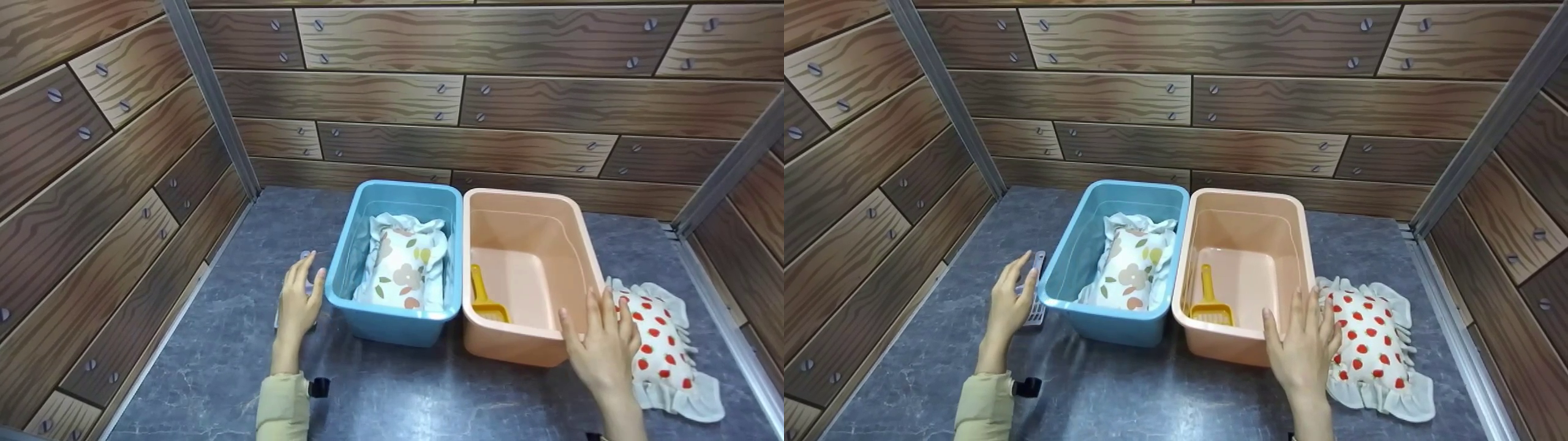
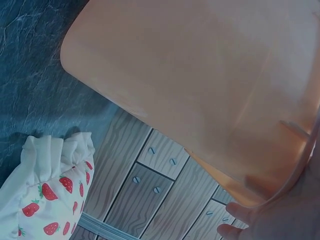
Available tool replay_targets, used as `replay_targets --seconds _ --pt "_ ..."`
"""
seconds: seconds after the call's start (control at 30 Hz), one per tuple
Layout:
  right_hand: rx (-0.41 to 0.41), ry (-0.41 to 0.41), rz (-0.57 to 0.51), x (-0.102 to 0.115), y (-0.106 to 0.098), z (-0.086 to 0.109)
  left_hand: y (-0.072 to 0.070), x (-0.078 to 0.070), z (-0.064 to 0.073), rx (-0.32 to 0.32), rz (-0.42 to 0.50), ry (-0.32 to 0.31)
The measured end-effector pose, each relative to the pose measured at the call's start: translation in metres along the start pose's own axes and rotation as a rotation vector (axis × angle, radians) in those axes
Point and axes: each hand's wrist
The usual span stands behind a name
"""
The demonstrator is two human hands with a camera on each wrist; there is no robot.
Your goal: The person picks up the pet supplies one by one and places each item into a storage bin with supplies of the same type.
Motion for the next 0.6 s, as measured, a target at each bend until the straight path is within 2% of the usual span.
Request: replay_targets --seconds 0.17,0.33,0.47,0.6 --pt "-0.01 -0.002 -0.007 0.0 0.0 0.0 -0.001 0.008 -0.005 0.063 -0.02 -0.041" --pt "-0.03 -0.008 -0.021 0.001 0.001 0.0 0.0 0.015 -0.011 0.085 0.014 -0.066" --pt "-0.042 -0.008 -0.027 0.0 0.001 0.001 0.003 0.024 -0.015 0.111 0.066 -0.068" --pt "-0.044 -0.014 -0.028 0.001 0.002 0.0 0.005 0.035 -0.016 0.15 0.075 -0.049"
Point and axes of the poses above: each hand's wrist, its own z-axis away from the middle knuckle, its own y-axis out of the palm, x = y × z, and after that the axes turned 6 degrees about x, right-handed
